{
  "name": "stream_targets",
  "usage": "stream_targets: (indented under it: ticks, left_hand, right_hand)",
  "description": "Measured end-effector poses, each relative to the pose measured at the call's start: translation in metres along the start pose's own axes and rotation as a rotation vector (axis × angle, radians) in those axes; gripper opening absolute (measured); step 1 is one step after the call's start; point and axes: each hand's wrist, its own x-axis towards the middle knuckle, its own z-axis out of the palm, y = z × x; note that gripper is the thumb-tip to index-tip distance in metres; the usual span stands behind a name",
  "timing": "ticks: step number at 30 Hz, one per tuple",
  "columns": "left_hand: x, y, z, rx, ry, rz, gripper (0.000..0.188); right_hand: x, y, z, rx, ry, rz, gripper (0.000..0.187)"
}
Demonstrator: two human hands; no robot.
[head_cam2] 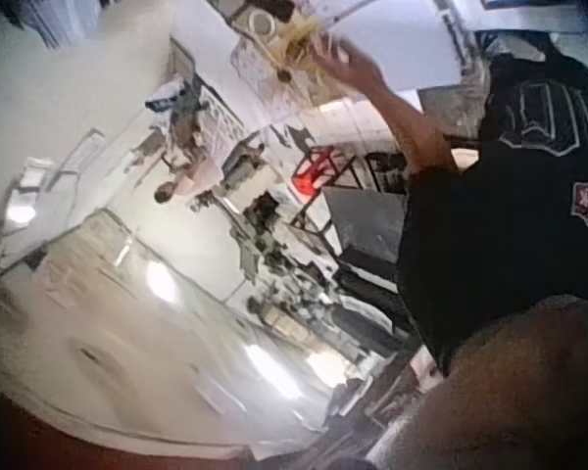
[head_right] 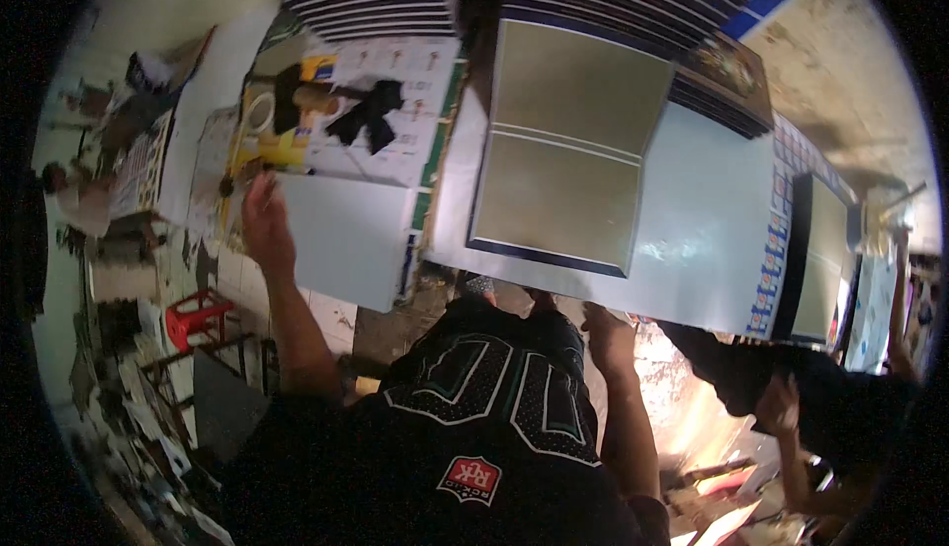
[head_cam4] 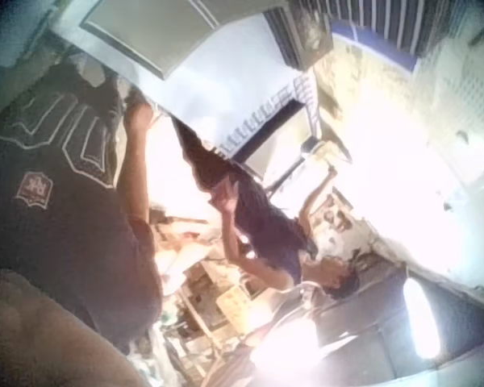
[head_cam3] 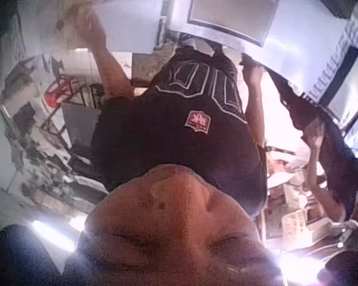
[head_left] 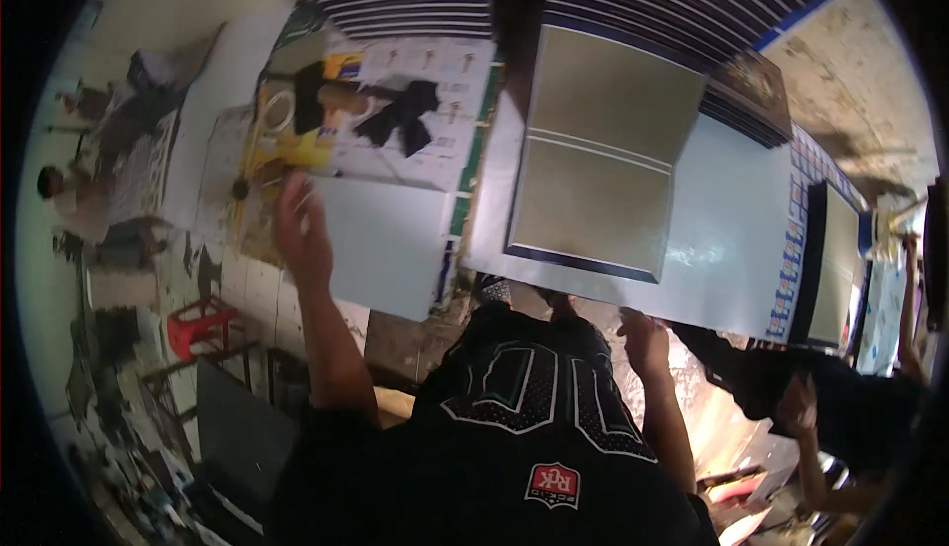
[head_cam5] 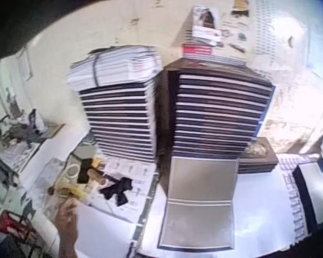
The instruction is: The person places white paper inserts into hardback books, closes them, wipes the covers with a cloth, and stacks the completed books into piles.
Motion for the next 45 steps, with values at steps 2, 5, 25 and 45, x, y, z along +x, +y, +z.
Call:
stream_targets:
  ticks: [2, 5, 25, 45]
  left_hand:
    - [-0.037, -0.024, -0.068, 0.161, 0.233, -0.164, 0.035]
    - [-0.085, -0.029, -0.125, 0.242, 0.512, -0.307, 0.038]
    - [-0.12, 0.008, -0.063, -0.079, 0.23, -0.528, 0.035]
    - [-0.087, 0.073, 0.233, 0.187, -0.748, -0.584, 0.039]
  right_hand:
    - [0.053, -0.071, 0.003, -0.139, -0.114, -0.298, 0.018]
    - [0.121, -0.2, 0.014, -0.355, -0.619, -0.578, 0.029]
    - [0.153, -0.227, -0.008, 0.875, -0.169, -0.756, 0.033]
    - [0.13, 0.054, -0.074, 0.898, 0.103, 0.734, 0.042]
